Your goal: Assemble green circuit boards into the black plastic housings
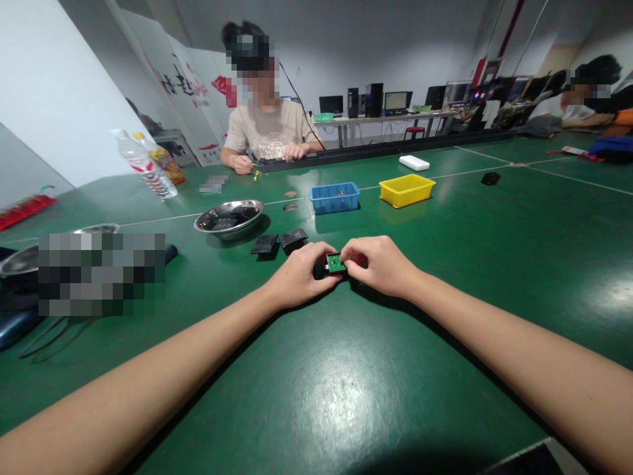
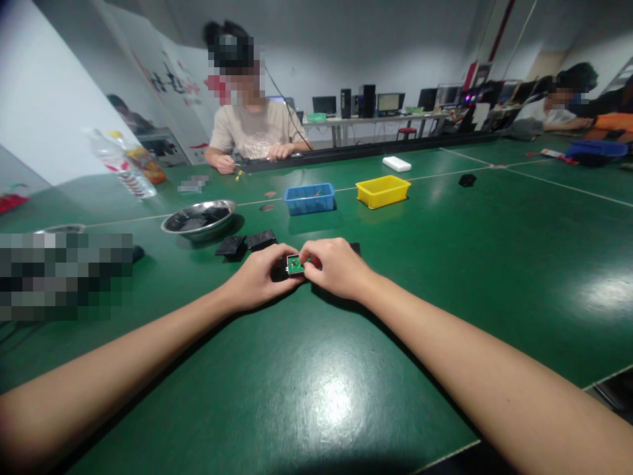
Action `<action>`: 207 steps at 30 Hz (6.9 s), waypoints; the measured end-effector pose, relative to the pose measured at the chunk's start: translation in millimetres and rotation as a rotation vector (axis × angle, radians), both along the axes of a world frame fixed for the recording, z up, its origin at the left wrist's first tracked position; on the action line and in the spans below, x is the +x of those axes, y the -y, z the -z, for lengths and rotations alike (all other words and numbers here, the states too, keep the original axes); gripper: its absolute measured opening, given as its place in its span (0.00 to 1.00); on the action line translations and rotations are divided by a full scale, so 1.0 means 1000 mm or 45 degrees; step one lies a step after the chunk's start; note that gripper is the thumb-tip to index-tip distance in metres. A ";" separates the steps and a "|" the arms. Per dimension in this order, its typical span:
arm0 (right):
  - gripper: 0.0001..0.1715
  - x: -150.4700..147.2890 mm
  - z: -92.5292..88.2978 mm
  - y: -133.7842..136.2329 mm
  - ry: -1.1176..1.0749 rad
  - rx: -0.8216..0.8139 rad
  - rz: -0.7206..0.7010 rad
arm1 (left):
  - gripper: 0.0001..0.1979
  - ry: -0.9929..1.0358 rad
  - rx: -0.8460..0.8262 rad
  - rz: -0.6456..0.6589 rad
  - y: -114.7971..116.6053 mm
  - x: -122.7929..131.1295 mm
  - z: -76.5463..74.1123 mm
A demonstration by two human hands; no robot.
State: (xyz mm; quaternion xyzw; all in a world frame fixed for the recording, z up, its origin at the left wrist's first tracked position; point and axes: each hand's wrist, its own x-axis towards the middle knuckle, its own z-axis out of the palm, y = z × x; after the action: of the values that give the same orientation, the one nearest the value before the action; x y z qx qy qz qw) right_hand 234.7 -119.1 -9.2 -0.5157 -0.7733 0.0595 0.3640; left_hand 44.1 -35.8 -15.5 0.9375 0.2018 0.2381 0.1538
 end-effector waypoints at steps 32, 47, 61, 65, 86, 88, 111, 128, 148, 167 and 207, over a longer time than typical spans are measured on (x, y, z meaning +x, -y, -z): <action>0.04 0.003 -0.001 -0.001 -0.004 -0.074 0.208 | 0.15 -0.019 -0.019 -0.007 0.000 0.000 0.001; 0.06 0.011 -0.003 -0.002 0.133 -0.086 0.128 | 0.14 -0.029 0.003 -0.005 -0.001 0.000 0.001; 0.05 0.011 -0.002 -0.004 0.065 -0.088 0.072 | 0.14 -0.027 0.017 0.020 -0.002 -0.001 0.001; 0.04 0.011 -0.001 -0.005 0.051 -0.042 0.069 | 0.13 -0.034 0.011 0.027 -0.002 -0.001 0.001; 0.04 0.008 0.001 -0.004 0.016 -0.008 0.066 | 0.15 -0.038 0.004 0.023 -0.002 -0.001 0.002; 0.05 0.008 0.001 -0.004 0.014 0.002 0.072 | 0.15 -0.040 0.010 0.025 -0.002 -0.001 0.002; 0.02 0.006 0.000 -0.003 -0.024 -0.093 0.081 | 0.15 -0.039 -0.010 0.022 -0.003 0.000 0.001; 0.02 0.008 0.000 -0.004 0.030 -0.051 0.068 | 0.13 -0.054 -0.008 0.010 0.000 0.000 -0.001; 0.04 0.010 -0.001 -0.003 0.007 -0.087 0.017 | 0.13 -0.048 0.007 -0.007 0.000 0.000 -0.001; 0.02 0.010 -0.002 -0.004 0.029 -0.051 0.028 | 0.13 -0.029 -0.014 -0.006 0.000 0.000 -0.001; 0.03 0.008 0.004 -0.006 -0.194 -0.215 0.165 | 0.14 0.123 0.090 -0.010 -0.002 -0.001 0.000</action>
State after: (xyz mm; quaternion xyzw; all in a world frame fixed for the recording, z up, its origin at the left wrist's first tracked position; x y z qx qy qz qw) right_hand 242.2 -112.7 -13.0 -0.5872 -0.7008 0.1397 0.3802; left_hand 43.2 -33.7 -15.9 0.9290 0.1894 0.2906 0.1293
